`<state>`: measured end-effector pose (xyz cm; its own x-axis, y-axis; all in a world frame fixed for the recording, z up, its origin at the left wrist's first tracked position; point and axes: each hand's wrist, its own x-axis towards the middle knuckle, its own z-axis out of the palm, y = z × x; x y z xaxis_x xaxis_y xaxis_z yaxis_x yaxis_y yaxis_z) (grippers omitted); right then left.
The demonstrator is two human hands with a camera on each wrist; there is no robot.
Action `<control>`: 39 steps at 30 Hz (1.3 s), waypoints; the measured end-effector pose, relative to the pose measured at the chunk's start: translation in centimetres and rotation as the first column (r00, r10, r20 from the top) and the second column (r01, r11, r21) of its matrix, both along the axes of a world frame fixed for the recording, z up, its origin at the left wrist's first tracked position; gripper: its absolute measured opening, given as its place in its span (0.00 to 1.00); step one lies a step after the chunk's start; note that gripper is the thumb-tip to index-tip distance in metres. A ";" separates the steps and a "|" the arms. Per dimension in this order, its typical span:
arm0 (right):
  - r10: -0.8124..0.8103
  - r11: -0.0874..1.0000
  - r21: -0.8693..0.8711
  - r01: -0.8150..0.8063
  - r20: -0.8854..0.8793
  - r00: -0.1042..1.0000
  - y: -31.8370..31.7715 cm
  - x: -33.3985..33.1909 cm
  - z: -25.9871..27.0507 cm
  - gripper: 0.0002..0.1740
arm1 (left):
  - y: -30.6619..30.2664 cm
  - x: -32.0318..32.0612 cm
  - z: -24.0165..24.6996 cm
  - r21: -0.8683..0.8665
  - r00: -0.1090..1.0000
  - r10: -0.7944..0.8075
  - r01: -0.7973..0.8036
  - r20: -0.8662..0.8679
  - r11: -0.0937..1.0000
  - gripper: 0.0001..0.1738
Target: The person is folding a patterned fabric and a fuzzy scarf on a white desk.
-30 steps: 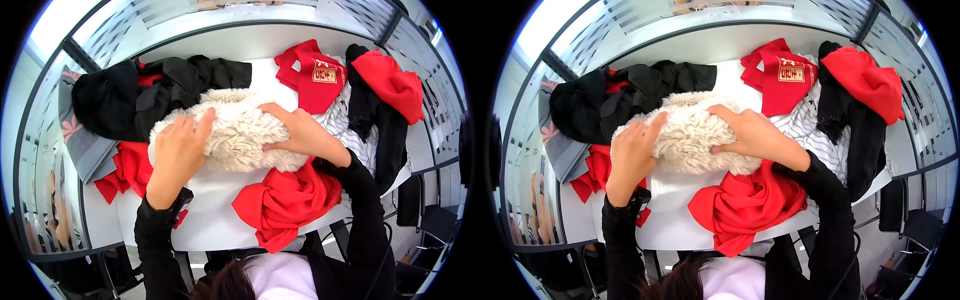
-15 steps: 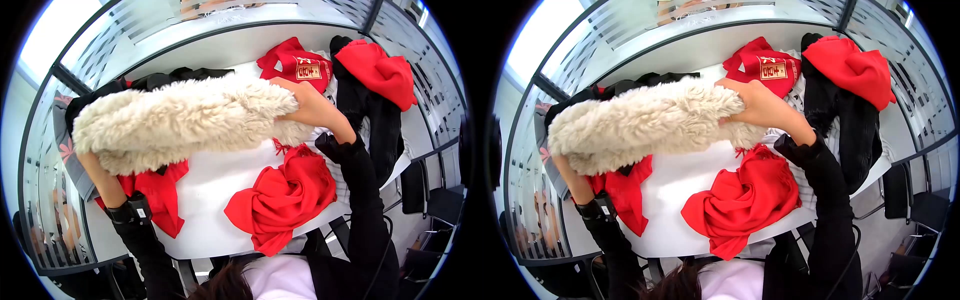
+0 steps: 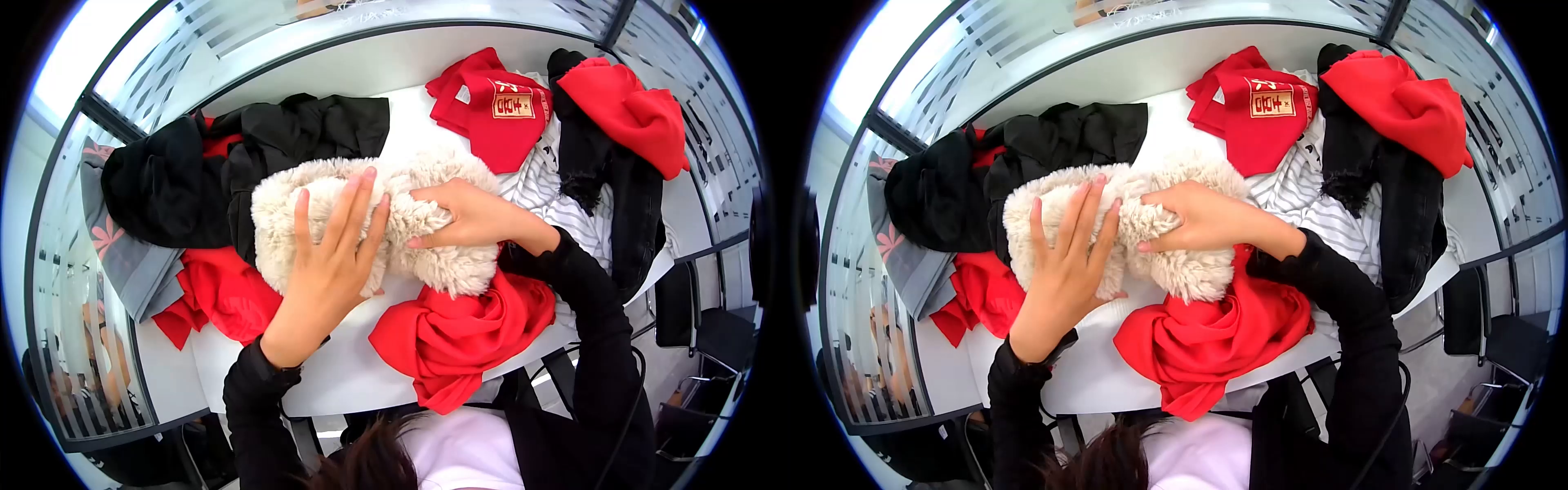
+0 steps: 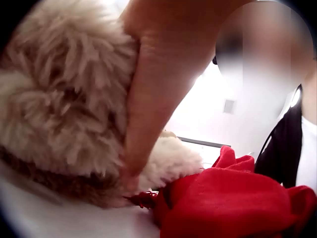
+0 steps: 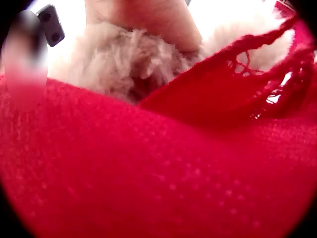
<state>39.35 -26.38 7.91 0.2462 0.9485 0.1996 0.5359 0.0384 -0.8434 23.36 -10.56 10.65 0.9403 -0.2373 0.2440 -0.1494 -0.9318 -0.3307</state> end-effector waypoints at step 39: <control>-0.548 0.763 0.057 0.644 0.587 0.597 -5.4 9.4 1.0 0.34 | 17.0 -1.6 3.3 -0.956 0.712 0.657 0.290 0.246 0.044 0.32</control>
